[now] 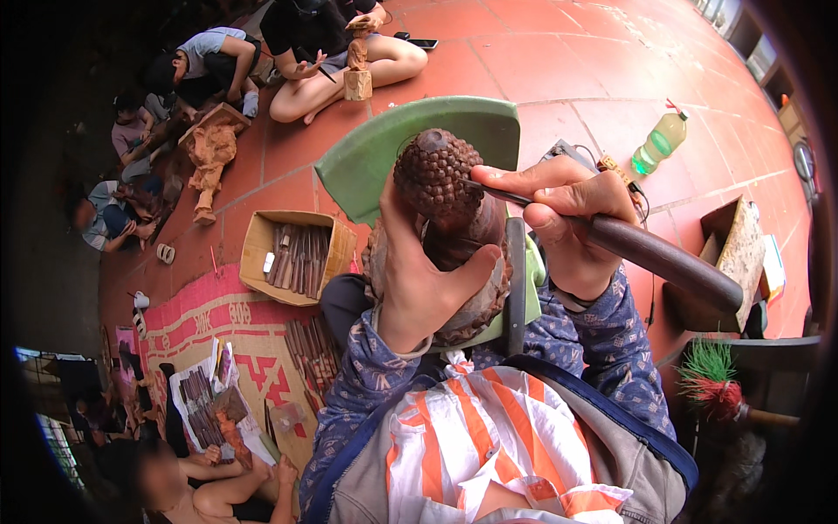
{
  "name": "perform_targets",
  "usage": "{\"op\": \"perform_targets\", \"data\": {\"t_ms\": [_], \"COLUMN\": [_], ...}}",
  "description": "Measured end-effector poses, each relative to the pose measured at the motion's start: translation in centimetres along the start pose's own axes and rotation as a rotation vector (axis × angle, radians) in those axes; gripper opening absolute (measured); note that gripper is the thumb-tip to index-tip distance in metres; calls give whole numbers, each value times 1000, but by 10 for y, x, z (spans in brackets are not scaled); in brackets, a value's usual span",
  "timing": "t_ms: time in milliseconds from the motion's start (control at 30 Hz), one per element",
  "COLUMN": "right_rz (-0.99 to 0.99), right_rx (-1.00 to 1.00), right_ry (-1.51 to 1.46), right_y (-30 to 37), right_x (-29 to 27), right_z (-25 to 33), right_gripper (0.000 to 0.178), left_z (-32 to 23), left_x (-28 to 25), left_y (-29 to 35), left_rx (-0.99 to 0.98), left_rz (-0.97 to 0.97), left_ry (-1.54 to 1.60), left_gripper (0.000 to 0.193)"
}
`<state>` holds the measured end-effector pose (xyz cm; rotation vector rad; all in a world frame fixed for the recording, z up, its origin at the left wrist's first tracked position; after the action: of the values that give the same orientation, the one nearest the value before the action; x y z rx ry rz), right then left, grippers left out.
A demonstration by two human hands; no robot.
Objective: The person carves a small wooden figurine using a chisel and mallet. They hold the figurine in their left hand and use the chisel in their right hand to shape the head and body, occasionally striking the chisel with a mallet.
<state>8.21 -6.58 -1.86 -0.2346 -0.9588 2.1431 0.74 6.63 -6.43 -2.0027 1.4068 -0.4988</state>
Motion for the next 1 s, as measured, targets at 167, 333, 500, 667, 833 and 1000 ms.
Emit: {"op": "perform_targets", "data": {"t_ms": [167,333,500,667,833,1000], "right_rz": [20,7,-54,-75,-130,-93], "right_rx": [-84,-103,-76,-73,1,222], "right_ry": [62,235,213,258,127,-199], "right_y": [2,2,3,5,6,5], "right_x": [0,3,4,8,9,4], "right_z": [-4,2,2,3,-1,-8], "right_gripper": [22,22,23,20,19,20], "left_z": [1,3,4,2,1,0], "left_x": [-1,0,-1,0,4,3], "left_y": [3,5,5,4,1,-1], "left_rx": [-38,-75,-56,-56,-32,-73], "left_rz": [4,-16,7,13,-19,-45], "left_ry": [-18,34,-36,-38,14,52], "left_gripper": [94,94,94,95,94,91]}}
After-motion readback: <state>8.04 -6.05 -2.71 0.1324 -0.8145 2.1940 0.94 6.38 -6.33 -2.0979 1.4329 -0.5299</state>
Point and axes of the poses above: each hand's wrist, its own y-axis away from the middle knuckle, its own x-axis out of the palm, z = x × y, the point moved 4 cm from there along -y, towards the middle knuckle, and after that the axes turned 14 degrees about x, right-handed, at the moved point
